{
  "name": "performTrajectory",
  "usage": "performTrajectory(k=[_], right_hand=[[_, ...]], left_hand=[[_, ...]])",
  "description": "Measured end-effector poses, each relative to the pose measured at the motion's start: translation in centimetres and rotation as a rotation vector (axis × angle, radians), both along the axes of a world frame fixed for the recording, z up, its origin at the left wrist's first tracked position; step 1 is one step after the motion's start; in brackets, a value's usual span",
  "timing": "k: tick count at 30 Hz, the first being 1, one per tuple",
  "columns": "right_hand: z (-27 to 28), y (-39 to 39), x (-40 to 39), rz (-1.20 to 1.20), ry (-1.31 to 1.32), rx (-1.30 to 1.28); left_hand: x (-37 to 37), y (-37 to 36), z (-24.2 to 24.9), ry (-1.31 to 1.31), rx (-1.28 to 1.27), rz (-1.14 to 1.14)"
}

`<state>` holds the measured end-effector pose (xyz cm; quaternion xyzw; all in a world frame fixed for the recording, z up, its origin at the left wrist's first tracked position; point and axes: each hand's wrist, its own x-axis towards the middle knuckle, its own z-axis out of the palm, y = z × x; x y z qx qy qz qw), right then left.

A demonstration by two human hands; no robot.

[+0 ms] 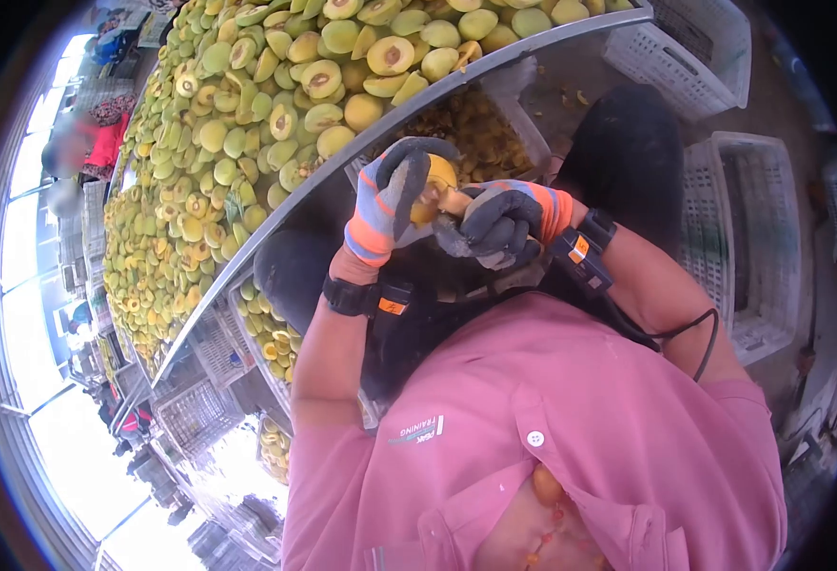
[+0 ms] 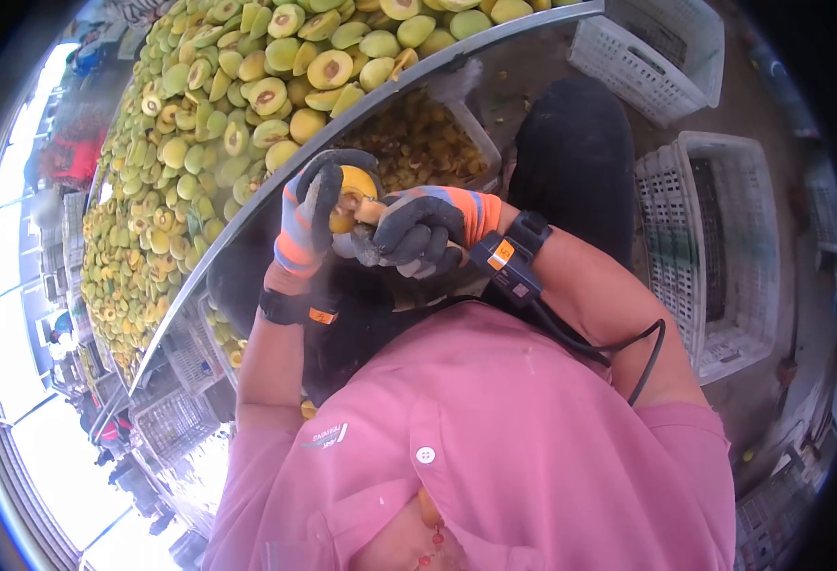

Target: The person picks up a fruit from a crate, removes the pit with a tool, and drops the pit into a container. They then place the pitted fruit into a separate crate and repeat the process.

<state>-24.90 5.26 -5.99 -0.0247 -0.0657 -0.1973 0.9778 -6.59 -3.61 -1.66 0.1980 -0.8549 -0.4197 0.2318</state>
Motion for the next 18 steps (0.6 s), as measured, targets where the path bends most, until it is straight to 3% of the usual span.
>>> performTrajectory(k=[5, 7, 9, 11, 13, 16, 18], right_hand=[[0.7, 0.6, 1.0, -0.114, 0.096, -0.038], [0.3, 0.6, 0.9, -0.124, 0.153, -0.044], [-0.6, 0.4, 0.7, -0.143, 0.245, -0.055], [-2.5, -0.5, 2.0, -0.375, 0.839, -0.503], [-6.8, -2.1, 4.3, -0.418, 1.677, -0.751], [-4.2, -2.0, 5.0, -0.411, 1.393, -0.461], [-3.2, -2.5, 5.5, -0.424, 1.449, -0.296]], left_hand=[[0.2, 1.9, -0.6, 0.102, 0.058, 0.223], [0.9, 1.9, -1.1, 0.287, 0.409, 0.440], [2.3, 1.3, -1.0, 0.582, 1.073, 0.782], [4.6, 1.5, -0.5, 0.577, 0.901, 0.843], [6.6, 2.4, 0.5, 0.539, 0.760, 0.810], [8.5, 3.2, 2.4, 0.674, 0.702, 0.786], [11.2, 3.6, 2.2, 0.634, 0.527, 0.826]])
